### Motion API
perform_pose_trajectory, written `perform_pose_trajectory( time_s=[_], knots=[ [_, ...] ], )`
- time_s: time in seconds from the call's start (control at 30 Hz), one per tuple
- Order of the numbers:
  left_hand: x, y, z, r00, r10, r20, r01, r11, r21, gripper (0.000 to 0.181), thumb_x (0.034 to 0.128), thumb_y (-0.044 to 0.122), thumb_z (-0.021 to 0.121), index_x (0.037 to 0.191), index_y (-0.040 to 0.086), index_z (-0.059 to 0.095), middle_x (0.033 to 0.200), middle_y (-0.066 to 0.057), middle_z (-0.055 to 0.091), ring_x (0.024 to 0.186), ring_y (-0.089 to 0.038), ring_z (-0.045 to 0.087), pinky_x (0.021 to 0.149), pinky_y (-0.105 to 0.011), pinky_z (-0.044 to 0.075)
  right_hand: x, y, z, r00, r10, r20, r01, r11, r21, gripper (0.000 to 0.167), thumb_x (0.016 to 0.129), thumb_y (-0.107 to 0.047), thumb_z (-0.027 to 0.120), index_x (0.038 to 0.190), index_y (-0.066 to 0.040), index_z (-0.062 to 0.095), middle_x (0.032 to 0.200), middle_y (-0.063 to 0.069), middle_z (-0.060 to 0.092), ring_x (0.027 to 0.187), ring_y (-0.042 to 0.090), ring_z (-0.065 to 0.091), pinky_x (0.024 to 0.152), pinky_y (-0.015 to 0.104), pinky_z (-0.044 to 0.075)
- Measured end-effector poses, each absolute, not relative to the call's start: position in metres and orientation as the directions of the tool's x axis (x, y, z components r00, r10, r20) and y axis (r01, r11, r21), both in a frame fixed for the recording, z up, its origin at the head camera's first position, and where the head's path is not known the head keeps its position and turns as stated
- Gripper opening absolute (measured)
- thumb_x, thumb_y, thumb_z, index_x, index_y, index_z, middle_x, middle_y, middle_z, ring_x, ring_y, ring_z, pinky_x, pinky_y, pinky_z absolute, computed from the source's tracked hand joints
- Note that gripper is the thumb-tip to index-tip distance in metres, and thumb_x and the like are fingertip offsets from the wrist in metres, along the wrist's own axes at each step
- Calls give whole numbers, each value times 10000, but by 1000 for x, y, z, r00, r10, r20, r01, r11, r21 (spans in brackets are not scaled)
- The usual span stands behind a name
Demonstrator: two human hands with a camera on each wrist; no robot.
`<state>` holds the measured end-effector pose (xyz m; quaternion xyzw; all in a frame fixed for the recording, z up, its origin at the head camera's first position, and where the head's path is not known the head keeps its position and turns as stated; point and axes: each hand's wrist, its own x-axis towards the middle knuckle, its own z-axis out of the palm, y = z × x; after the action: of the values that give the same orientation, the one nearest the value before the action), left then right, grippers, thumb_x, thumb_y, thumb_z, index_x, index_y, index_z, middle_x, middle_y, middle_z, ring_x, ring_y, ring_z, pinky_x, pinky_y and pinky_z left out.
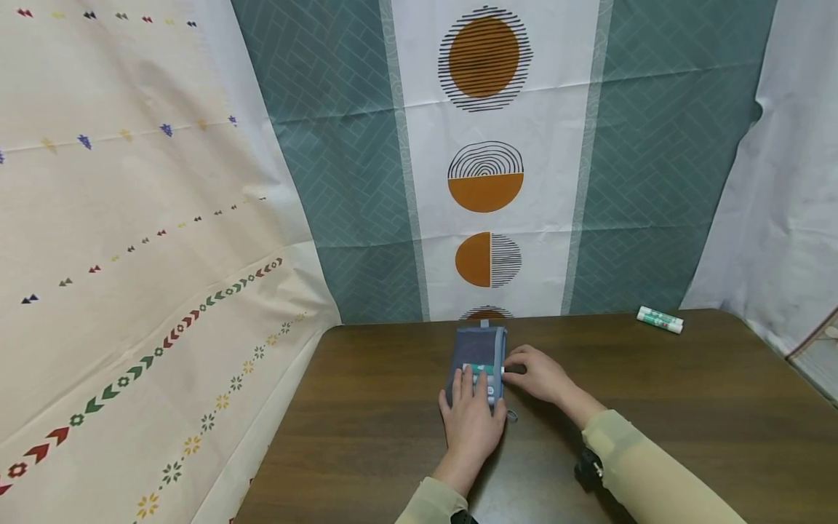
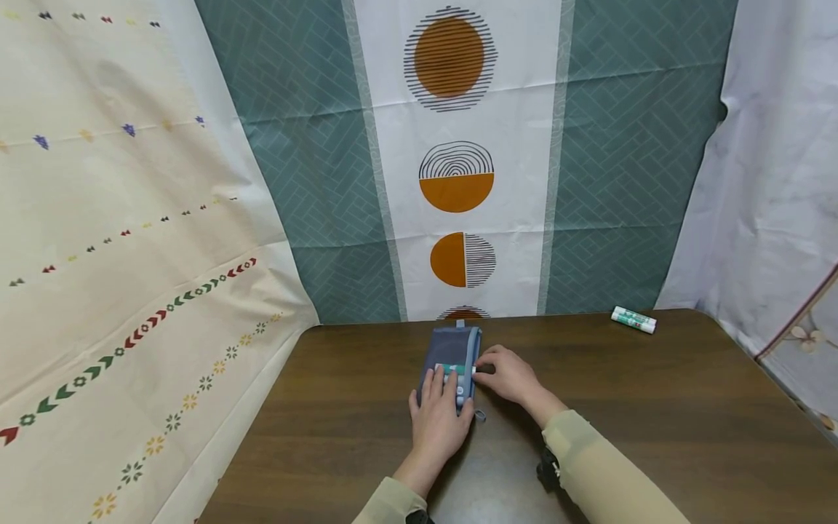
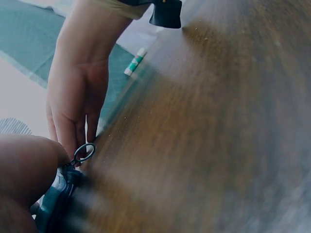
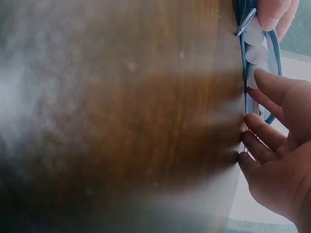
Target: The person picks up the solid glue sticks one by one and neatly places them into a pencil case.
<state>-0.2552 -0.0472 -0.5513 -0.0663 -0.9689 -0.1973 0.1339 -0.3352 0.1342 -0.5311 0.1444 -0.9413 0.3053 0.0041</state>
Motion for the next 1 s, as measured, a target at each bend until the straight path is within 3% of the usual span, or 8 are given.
perform_pose_trajectory(
  time_s=[0.3, 1.0],
  knots=[
    [-255, -47, -551, -956, 76, 282, 183, 907, 379, 615, 1057, 431, 714, 1583, 126, 615, 1712, -166, 458, 1625, -382, 334, 1202, -780, 273, -336, 138, -533, -962, -244, 125, -263, 691, -673, 213, 1016, -252, 826, 1140, -80, 806, 1244, 132, 722, 1194, 358, 681, 1079, 612, 526],
    [-255, -48, -552, -949, 80, 304, 195, 908, 372, 610, 1055, 430, 715, 1581, 135, 619, 1704, -158, 470, 1622, -377, 339, 1188, -780, 295, -332, 124, -531, -968, -191, 163, -251, 702, -667, 162, 1005, -189, 824, 1106, -63, 840, 1254, 177, 716, 1202, 399, 685, 1056, 614, 533]
  ],
)
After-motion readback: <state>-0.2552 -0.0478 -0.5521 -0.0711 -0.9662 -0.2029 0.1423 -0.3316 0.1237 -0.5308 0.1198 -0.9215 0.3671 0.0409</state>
